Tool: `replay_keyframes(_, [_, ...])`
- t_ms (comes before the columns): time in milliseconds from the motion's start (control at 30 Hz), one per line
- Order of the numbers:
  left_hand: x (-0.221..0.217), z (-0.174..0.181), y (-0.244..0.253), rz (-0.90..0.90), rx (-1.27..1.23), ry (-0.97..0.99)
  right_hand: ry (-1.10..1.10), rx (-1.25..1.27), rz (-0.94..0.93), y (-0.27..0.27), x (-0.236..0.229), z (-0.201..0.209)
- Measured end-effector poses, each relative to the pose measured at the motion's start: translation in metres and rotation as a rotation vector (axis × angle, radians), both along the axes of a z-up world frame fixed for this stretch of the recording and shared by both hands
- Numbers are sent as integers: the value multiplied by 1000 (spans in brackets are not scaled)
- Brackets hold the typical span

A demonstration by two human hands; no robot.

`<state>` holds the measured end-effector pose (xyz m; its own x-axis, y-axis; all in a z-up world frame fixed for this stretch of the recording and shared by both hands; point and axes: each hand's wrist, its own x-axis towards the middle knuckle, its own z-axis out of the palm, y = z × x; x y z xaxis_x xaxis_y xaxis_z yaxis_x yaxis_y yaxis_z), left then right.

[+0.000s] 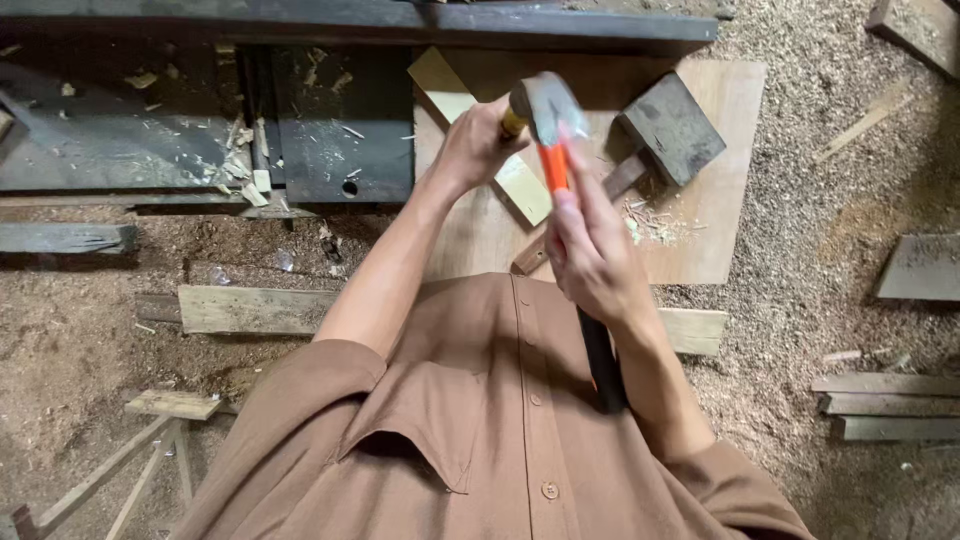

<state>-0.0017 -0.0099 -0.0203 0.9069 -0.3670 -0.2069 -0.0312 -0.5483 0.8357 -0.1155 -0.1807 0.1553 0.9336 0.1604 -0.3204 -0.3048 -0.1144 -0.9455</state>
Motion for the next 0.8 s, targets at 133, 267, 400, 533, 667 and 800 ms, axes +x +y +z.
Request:
replay_keyframes(133, [-7, 7, 1, 30, -36, -70, 20, 148, -19, -1, 0, 18])
replay_keyframes(267, [-3, 15, 3, 19, -28, -91, 135, 235, -41, -3, 3, 32])
replay_keyframes(400, [-9, 18, 4, 2, -63, -115, 174, 225, -1, 2, 5, 25])
replay_keyframes(533, [-4, 26, 8, 11, -78, -146, 161, 185, -19, -1, 6, 26])
replay_keyframes(667, [-1, 24, 6, -20, -35, -335, 170, 169, -43, -10, 4, 30])
replay_keyframes(800, [5, 10, 5, -100, -233, -265, 233, 181, -7, -8, 18, 24])
